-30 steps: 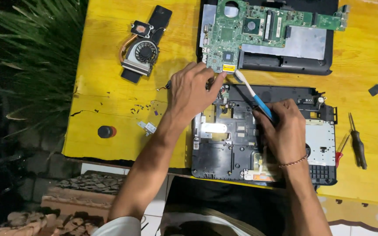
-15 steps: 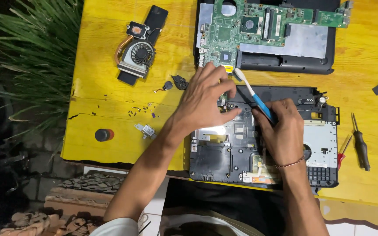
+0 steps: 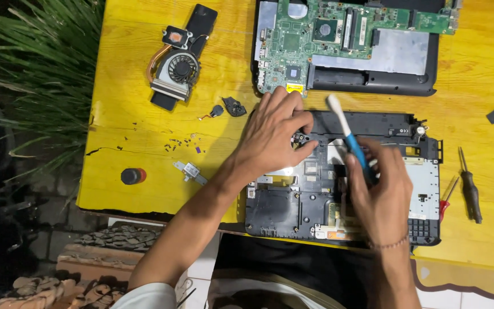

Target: Cleaning internal laptop components with a toothbrush and reseating the motherboard into the chassis.

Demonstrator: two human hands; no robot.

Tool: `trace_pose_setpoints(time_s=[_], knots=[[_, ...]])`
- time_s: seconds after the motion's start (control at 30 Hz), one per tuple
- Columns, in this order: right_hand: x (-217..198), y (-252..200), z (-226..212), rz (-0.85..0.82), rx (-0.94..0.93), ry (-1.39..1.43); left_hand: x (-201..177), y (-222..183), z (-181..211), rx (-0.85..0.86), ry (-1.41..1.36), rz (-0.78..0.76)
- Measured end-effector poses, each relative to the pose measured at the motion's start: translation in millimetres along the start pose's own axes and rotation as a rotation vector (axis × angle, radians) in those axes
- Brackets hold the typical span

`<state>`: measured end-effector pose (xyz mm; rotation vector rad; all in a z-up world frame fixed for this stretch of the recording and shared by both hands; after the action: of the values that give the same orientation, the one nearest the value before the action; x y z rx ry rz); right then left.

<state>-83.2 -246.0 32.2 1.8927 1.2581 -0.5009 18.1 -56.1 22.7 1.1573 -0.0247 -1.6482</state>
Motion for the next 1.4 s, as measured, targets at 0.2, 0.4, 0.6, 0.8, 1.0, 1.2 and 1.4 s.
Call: trace_pose_setpoints(time_s=[0.2, 0.4, 0.6, 0.8, 1.0, 1.2, 1.4], knots=[[-19, -30, -37, -0.091, 0.049, -0.121, 2, 0, 3, -0.005, 0.134, -0.019], [-19, -41, -21, -0.125, 0.129, -0.216, 7, -1, 0, -0.046, 0.203, -0.076], [-47, -36, 5, 0.005, 0.156, -0.445, 6, -2, 2, -0.041, 0.172, -0.065], [-32, -42, -5, -0.075, 0.205, -0.281, 5, -2, 4, -0.026, 0.097, -0.048], [-54, -45, 13, 0.047, 0.234, -0.327, 3, -1, 7, -0.009, 0.074, -0.029], [-56, -54, 8, 0.014, 0.269, -0.274, 2, -1, 8, -0.012, 0.058, -0.007], [-66, -56, 20, 0.087, 0.239, -0.339, 0, 1, 13, 0.029, 0.044, 0.013]])
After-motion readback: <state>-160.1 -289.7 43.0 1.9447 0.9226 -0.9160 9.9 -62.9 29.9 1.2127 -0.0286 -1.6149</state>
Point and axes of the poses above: each hand's wrist, its own y-axis towards the middle knuckle, its own x-axis out of the palm, z = x × y, the point moved 5 cm from there along y, towards the middle knuckle, and after that the axes turned 10 degrees about z, right-handed, at the moved point
